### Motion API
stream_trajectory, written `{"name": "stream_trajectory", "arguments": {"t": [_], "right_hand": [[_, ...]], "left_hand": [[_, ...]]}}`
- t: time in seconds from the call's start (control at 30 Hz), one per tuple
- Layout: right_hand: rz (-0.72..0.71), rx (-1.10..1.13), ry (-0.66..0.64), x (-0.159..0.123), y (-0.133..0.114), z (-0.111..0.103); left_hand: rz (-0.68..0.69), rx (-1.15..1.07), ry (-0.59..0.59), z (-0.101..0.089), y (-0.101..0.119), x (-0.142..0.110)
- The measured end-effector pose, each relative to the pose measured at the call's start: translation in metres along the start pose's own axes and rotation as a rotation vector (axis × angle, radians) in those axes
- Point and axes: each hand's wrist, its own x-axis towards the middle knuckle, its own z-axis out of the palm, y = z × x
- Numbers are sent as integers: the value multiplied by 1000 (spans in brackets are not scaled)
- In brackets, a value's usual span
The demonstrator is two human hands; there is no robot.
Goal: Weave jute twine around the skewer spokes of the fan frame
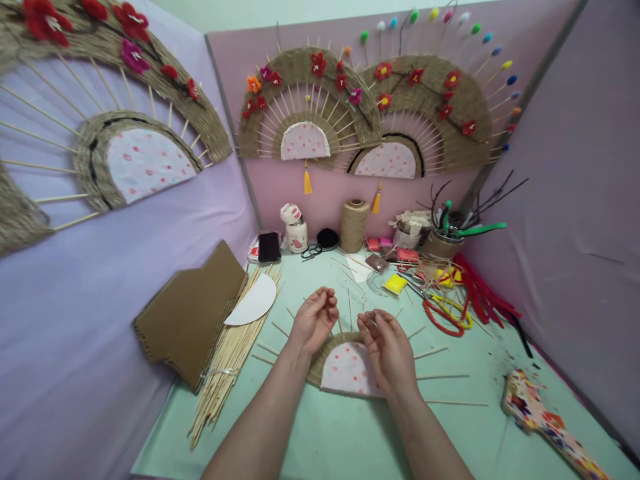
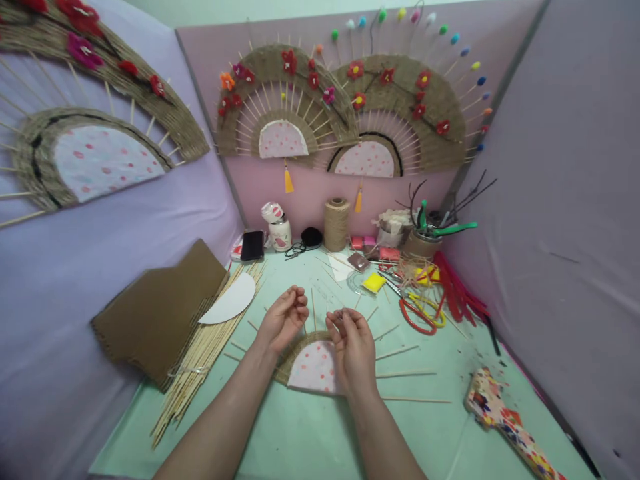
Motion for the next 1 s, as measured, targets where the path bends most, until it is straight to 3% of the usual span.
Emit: {"name": "stream_trajectory", "arguments": {"t": [0.1,0.3,0.4,0.5,0.7,0.87,1.0], "right_hand": [[-70,-57,39,1,-6,-2],[-383,-14,191,1,-39,-5],[-399,-65,134,-4,-49,-3],[-339,-281,60,-10,-48,-1],[-438,-738,80,-16,-40,-5],[-446,-937,21,-20,-48,-8],[-663,-1129,68,-22,-52,-9]], "left_hand": [[-6,62,39,0,-1,-1],[4,218,62,1,-10,-5],[-15,277,63,5,-17,-7],[-88,339,58,12,-25,-13],[-201,475,-144,15,-35,-23],[-72,843,-336,16,-34,-26],[39,1022,-372,20,-34,-30]]}}
